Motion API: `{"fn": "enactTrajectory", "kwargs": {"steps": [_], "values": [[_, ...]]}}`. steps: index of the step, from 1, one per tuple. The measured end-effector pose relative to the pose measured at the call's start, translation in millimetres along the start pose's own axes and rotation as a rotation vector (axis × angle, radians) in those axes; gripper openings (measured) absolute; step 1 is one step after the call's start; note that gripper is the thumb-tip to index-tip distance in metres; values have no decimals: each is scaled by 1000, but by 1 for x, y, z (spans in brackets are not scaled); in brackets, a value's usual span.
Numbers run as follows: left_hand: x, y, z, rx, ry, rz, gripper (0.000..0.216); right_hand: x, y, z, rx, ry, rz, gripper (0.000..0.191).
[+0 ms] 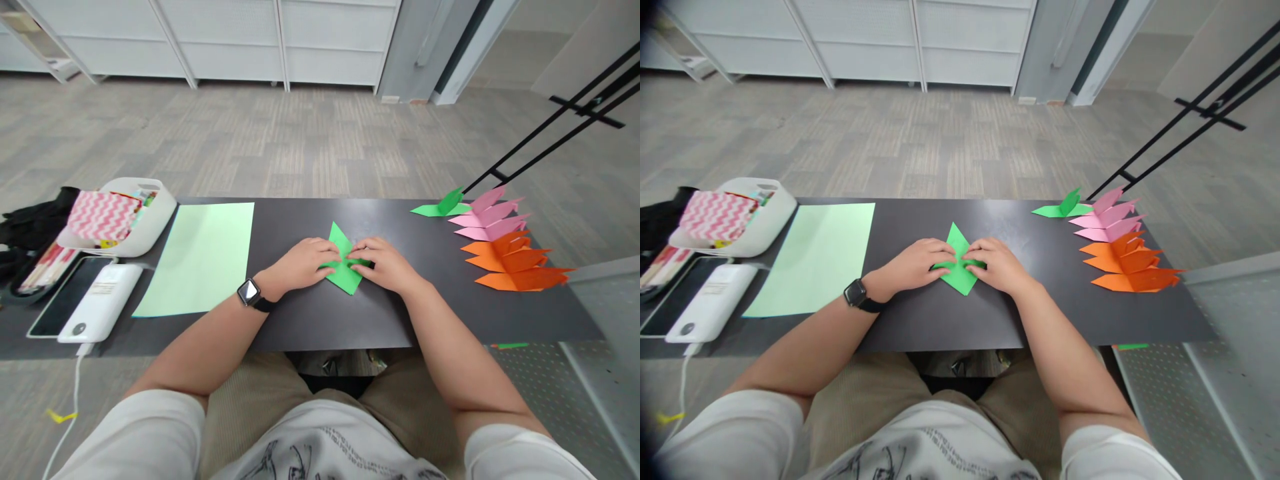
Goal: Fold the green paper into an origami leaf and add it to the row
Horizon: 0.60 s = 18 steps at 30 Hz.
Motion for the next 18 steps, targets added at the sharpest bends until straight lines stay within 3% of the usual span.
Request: {"fn": "enactTrajectory", "kwargs": {"steps": [7,14,18], "values": [[2,6,-8,-57,105,-43,27,-11,-1,1,-20,34,-73,27],[12,17,-2,-98,39,-70,58,-10,0,-2,-10,48,-84,26],[14,14,-2,-102,-3,-64,48,-10,0,-2,2,42,-96,25]]}}
Point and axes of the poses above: each hand's wrist, its own y-axis away from the middle knuckle, its own x-axis out of the back of the hand, z = x × y, the point moved 5 cm from there along -y, towards the middle knuckle, and after that the axes turned 13 degrees about -z, right-handed, at the moved point
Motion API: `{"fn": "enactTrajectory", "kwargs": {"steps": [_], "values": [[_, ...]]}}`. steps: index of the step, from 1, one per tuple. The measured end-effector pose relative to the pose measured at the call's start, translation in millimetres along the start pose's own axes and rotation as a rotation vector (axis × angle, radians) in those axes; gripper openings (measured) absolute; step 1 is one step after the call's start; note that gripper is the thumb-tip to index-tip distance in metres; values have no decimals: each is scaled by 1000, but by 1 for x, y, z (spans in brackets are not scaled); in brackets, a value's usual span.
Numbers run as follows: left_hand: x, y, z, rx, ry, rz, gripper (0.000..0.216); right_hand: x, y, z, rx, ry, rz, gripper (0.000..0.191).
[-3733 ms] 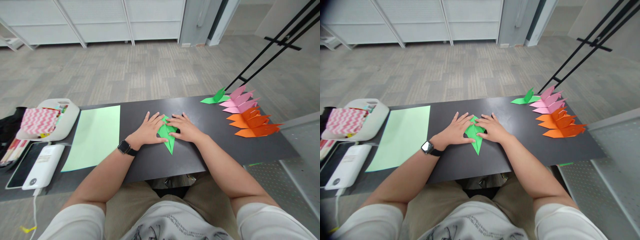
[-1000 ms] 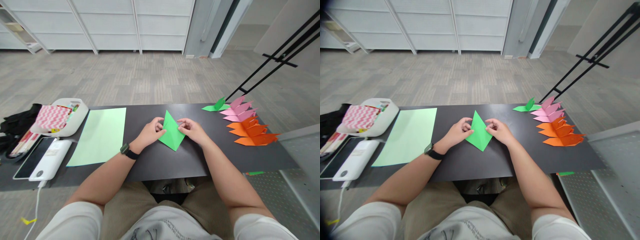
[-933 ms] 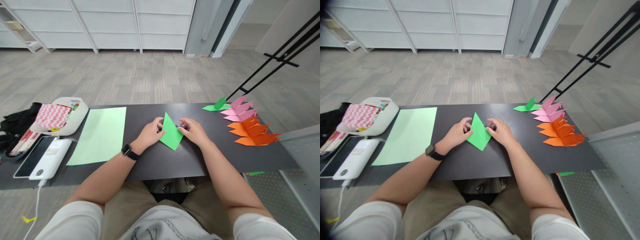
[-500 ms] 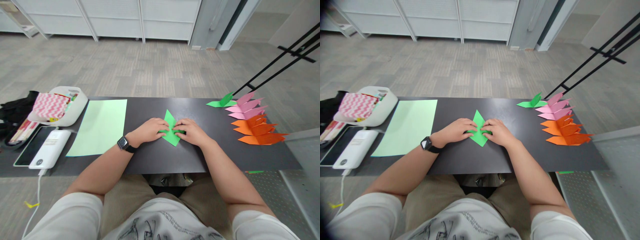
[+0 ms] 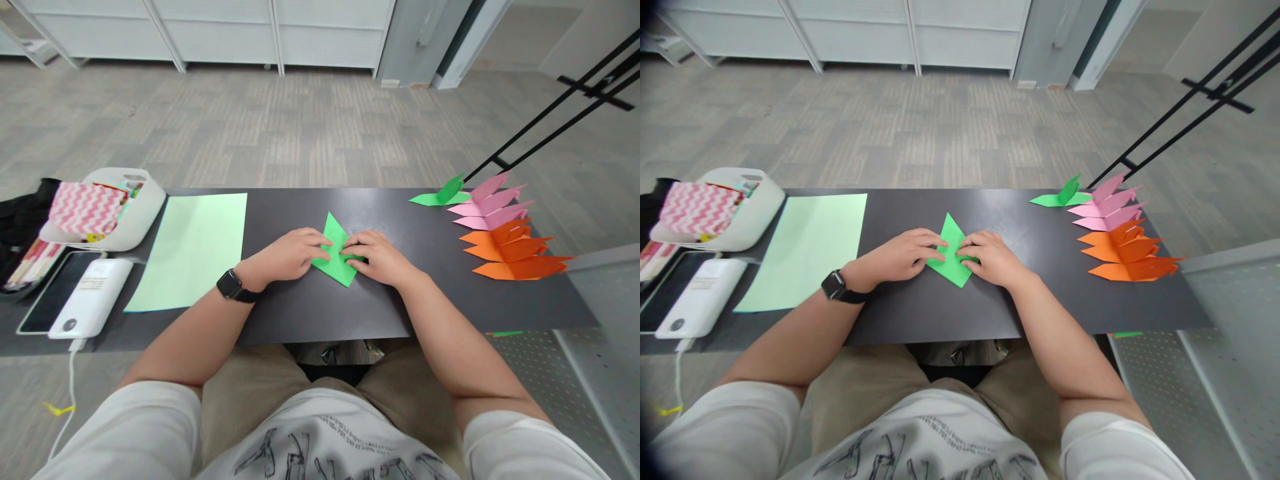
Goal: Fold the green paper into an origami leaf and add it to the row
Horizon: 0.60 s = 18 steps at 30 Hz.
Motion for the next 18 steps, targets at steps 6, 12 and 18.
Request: {"fn": "enactTrajectory", "kwargs": {"steps": [6,12,18], "values": [[0,1,-6,4,38,10,42,1,0,0,2,-17,-18,25],[3,2,-7,14,-48,28,39,2,0,3,13,-43,-15,27],[-2,0,-5,-35,-181,31,28,4,1,7,41,-67,17,31]]}}
Point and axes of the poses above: each hand's wrist, its own y-axis away from the middle knuckle, its own x-axis out of the back of the hand, z = x × y, the point moved 5 cm from there along -y, towards the middle knuckle, and after that the axes turned 13 degrees about -z, right-handed, at the moved point
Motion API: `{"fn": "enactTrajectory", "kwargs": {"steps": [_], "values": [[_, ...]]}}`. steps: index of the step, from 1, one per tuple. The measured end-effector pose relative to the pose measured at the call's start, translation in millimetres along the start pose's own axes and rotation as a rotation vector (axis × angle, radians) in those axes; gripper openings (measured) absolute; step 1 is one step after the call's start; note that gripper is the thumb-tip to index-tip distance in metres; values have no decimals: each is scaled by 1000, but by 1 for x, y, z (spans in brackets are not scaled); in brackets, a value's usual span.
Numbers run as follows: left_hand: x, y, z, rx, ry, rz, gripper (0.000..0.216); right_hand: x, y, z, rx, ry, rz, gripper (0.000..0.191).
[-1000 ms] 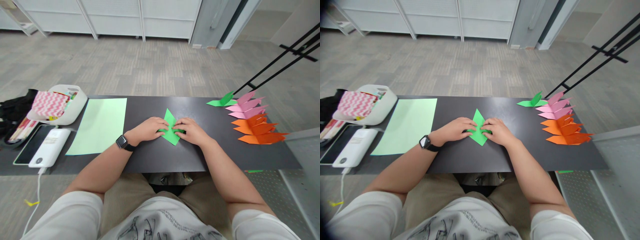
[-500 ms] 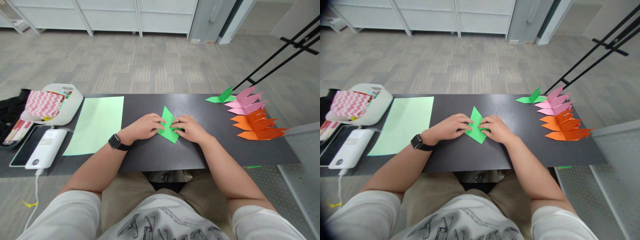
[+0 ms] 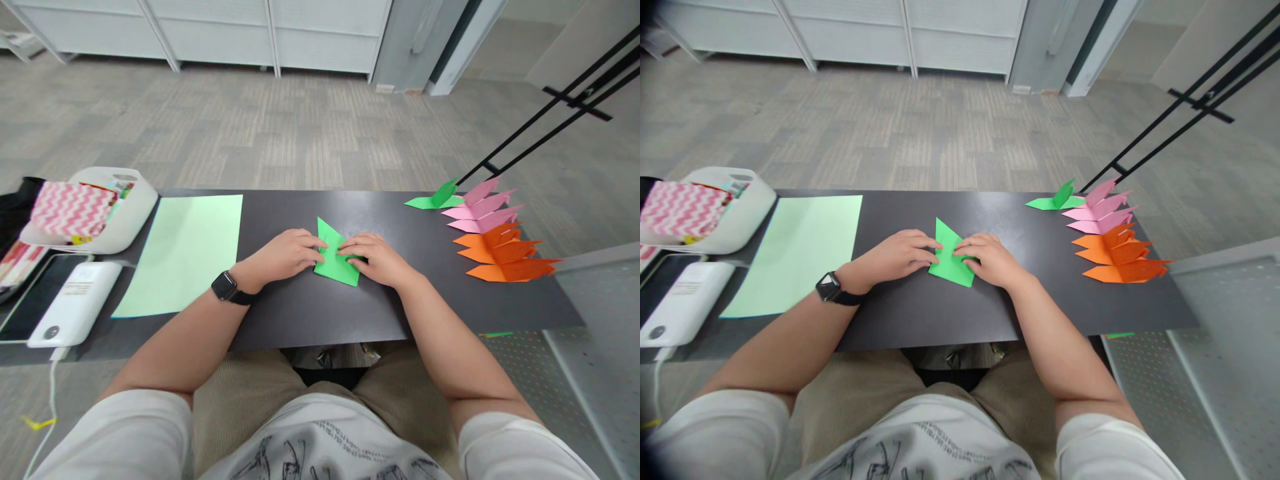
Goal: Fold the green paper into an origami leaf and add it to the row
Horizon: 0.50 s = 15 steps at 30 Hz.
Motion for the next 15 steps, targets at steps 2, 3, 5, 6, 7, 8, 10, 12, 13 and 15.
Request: {"fn": "enactTrajectory", "kwargs": {"steps": [2,3,5,6,7,8,10,12,13,15], "values": [[-3,-2,2,-12,-15,11,26,1,1,1,-5,1,7,32],[-4,-3,3,-19,-15,17,26,2,1,2,-6,3,9,32],[-6,-6,5,-26,5,29,26,3,1,3,-7,9,12,31],[-6,-7,7,-27,26,36,26,4,2,3,-8,13,11,30],[-6,-9,8,-28,53,44,26,4,2,3,-10,17,8,29],[-5,-10,9,-25,86,53,26,4,2,3,-11,22,3,28],[-3,-11,10,-7,164,74,25,3,2,2,-14,31,-9,26],[0,-12,9,25,231,93,23,1,2,0,-15,44,-17,25],[1,-12,9,41,254,99,21,1,2,-2,-16,53,-19,26],[3,-11,7,57,279,101,17,0,2,-5,-19,70,-23,30]]}}
Point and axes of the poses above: each hand's wrist, its own y-axis away from the middle knuckle, its own x-axis out of the back of the hand, z = x × y, the point moved 5 cm from there along -y, towards the middle knuckle, and after that the axes turned 13 degrees about -z, right-handed, at the moved point
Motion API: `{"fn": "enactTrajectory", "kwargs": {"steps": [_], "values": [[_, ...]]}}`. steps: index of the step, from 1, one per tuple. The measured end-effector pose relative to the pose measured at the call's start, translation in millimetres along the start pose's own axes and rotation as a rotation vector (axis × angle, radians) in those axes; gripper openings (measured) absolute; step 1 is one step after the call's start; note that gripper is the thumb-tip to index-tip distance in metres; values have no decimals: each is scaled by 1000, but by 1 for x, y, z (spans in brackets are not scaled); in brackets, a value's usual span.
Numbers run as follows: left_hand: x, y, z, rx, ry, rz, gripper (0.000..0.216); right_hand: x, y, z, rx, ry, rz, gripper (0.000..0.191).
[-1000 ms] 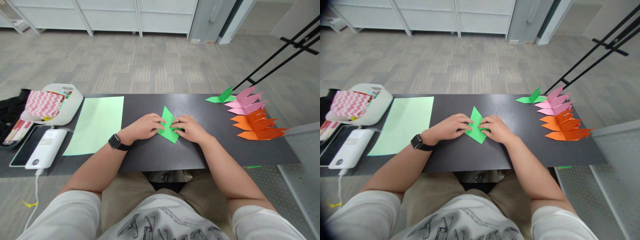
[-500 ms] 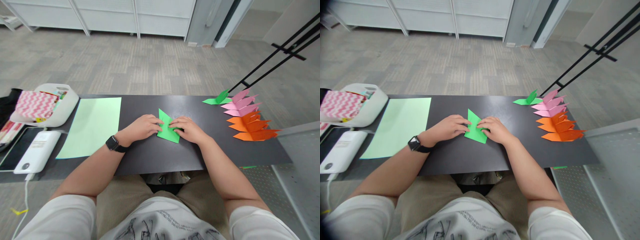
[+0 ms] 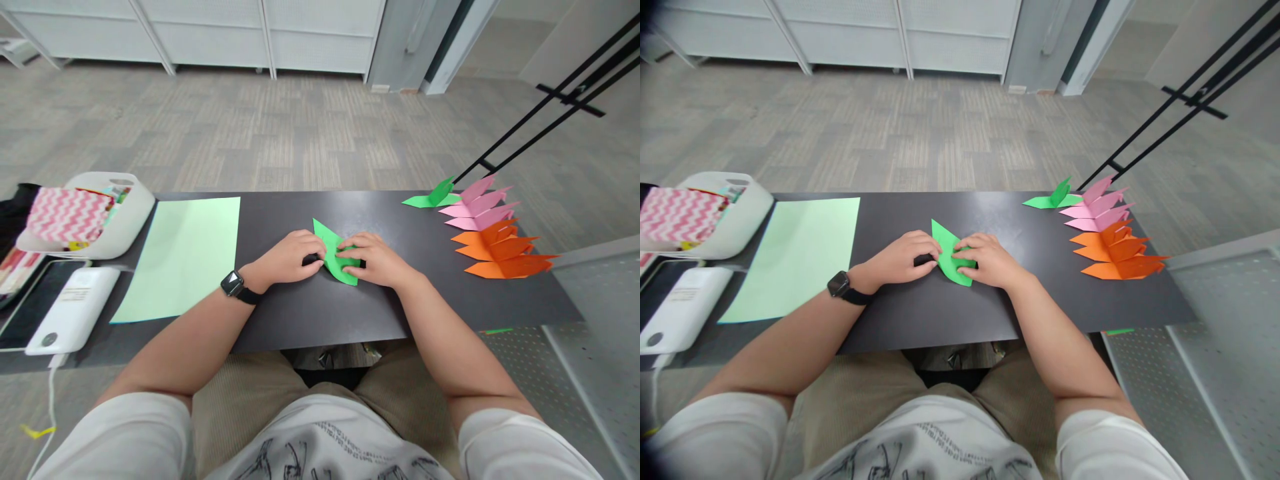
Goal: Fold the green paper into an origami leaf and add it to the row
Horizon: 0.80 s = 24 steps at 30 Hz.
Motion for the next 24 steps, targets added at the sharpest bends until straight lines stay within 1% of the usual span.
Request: {"fn": "enactTrajectory", "kwargs": {"steps": [3,6,10,16,24], "values": [[-1,1,-5,21,3,-11,17,-1,0,-4,-1,18,-17,34],[-3,2,-13,82,3,-18,20,-1,1,-9,-3,41,-46,44],[-3,3,-23,162,1,17,18,-4,1,-13,-8,65,-71,52],[-2,3,-25,249,-16,62,15,-4,-2,-17,-5,47,-43,50],[-7,0,-21,361,-75,89,18,0,-3,-23,-9,-8,-59,44]]}}
Point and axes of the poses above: each hand's wrist, its own y-axis away from the middle knuckle, its own x-axis out of the back of the hand, z = x × y, the point moved 5 cm from there along -y, towards the middle knuckle, and after that the axes turned 13 degrees about -z, right-handed, at the moved point
